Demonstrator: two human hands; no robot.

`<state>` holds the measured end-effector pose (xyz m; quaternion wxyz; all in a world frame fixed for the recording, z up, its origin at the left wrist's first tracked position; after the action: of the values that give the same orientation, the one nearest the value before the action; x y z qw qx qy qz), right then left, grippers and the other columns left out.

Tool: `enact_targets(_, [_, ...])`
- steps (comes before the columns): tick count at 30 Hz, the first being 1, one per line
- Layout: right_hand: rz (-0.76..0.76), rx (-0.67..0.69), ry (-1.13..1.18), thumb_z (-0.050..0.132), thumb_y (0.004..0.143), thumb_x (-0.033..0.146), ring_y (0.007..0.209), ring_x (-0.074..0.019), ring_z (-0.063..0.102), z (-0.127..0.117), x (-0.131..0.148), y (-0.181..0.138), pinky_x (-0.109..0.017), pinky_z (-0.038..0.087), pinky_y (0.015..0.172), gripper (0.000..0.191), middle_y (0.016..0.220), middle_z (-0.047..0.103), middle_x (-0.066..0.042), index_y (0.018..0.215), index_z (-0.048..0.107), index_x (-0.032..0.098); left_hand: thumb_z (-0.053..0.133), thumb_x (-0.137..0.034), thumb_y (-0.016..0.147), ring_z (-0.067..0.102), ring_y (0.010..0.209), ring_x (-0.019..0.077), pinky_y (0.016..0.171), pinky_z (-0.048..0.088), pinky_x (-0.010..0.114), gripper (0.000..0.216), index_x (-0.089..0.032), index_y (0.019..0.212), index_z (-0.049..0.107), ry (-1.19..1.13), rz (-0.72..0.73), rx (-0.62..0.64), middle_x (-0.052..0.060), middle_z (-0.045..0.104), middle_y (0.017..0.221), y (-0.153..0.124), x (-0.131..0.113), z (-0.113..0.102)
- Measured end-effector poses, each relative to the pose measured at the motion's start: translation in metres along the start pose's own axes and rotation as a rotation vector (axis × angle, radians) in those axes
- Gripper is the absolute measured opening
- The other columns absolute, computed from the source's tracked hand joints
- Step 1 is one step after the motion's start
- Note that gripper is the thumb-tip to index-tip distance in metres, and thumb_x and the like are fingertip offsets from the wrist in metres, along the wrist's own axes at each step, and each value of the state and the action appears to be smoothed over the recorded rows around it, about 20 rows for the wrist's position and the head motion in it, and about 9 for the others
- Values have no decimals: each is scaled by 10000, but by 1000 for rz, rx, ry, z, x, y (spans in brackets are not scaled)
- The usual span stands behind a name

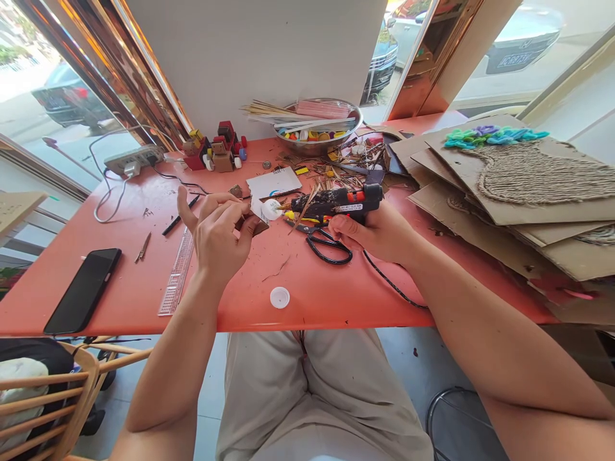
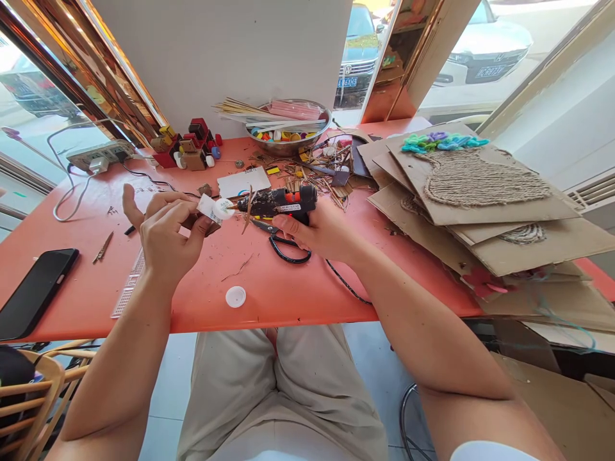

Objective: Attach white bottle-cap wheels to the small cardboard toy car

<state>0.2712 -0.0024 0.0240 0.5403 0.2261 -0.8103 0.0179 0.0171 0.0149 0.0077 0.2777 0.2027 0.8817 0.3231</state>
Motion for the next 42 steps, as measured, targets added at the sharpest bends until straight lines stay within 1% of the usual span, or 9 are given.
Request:
enact_targets(3, [-53, 38, 149, 583, 863, 883, 413, -82, 387, 1, -2, 4, -279, 371, 457, 657, 576, 537, 42, 759, 554, 236, 639, -288, 901, 729, 1006, 307, 919, 586, 461, 146, -284, 755, 643, -24, -9, 23, 47, 767, 806, 0, 0, 1])
enact_targets(6, [-123, -170, 189, 584, 829, 922, 445, -85, 413, -15, -11, 7, -301, 440, 503, 682, 730, 631, 8, 845, 580, 241, 640, -278, 903, 728, 1023, 319, 980, 564, 517, 147, -281, 756, 652, -23, -31, 25, 43, 757, 784, 0, 1, 1])
enact_targets(10, [-65, -685, -231, 581, 905, 821, 595, -171, 556, -61, -31, 0, -358, 495, 609, 563, 801, 641, -36, 878, 566, 259, 659, -287, 899, 722, 1056, 330, 1127, 465, 613, 156, -270, 744, 656, 33, -81, 3, 39, 757, 793, 1, 4, -1])
enact_targets(13, [65, -826, -552, 682, 952, 576, 976, -294, 670, -90, -41, -9, -462, 546, 878, 325, 1007, 676, -105, 1016, 580, 274, 662, -283, 898, 721, 1046, 330, 1193, 400, 628, 159, -271, 740, 656, 48, -80, -13, 42, 766, 809, 1, 7, 0])
enact_targets(17, [135, -637, -724, 703, 913, 320, 1172, -338, 627, -89, -45, -10, -507, 527, 1014, 243, 1185, 664, -150, 1120, 593, 254, 663, -276, 894, 721, 1034, 322, 1171, 431, 590, 105, -277, 791, 683, 68, -93, -24, 42, 779, 837, -1, 11, 5])
enact_targets(24, [156, -108, -840, 738, 721, 129, 1023, -309, 682, -58, -58, -6, -414, 585, 904, 287, 1029, 698, -88, 982, 704, 242, 655, -279, 911, 732, 1031, 314, 1127, 472, 571, 115, -278, 801, 688, 53, -79, -27, 39, 792, 849, -1, 9, 4])
enact_targets(30, [151, -103, -912, 710, 683, 108, 977, -293, 686, -71, -58, -10, -377, 581, 832, 317, 971, 706, -73, 964, 715, 254, 666, -286, 907, 736, 1034, 321, 1104, 486, 572, 127, -275, 781, 680, 30, -78, -10, 41, 783, 818, 0, 10, 2])
enact_targets(36, [237, 66, -938, 678, 655, 53, 842, -268, 683, -67, -41, -11, -337, 540, 703, 367, 910, 686, -77, 965, 712, 247, 663, -275, 884, 738, 983, 322, 1181, 418, 599, 111, -271, 775, 685, 46, -60, -42, 35, 768, 769, 0, 11, 3])
enact_targets(42, [292, 114, -992, 651, 674, 32, 853, -260, 686, -61, -34, -10, -319, 532, 701, 409, 911, 670, -68, 1013, 713, 252, 644, -278, 880, 738, 1009, 322, 1040, 543, 561, 160, -273, 721, 641, -22, -50, -8, 44, 761, 763, 1, 5, 4])
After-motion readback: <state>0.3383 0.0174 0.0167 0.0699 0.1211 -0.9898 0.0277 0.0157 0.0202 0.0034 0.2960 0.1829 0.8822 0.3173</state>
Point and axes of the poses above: each hand's wrist, its own y-axis towards the middle knuckle, its own z-axis out of the palm, x = y × z, the point moved 2 cm from there along y, towards the middle knuckle
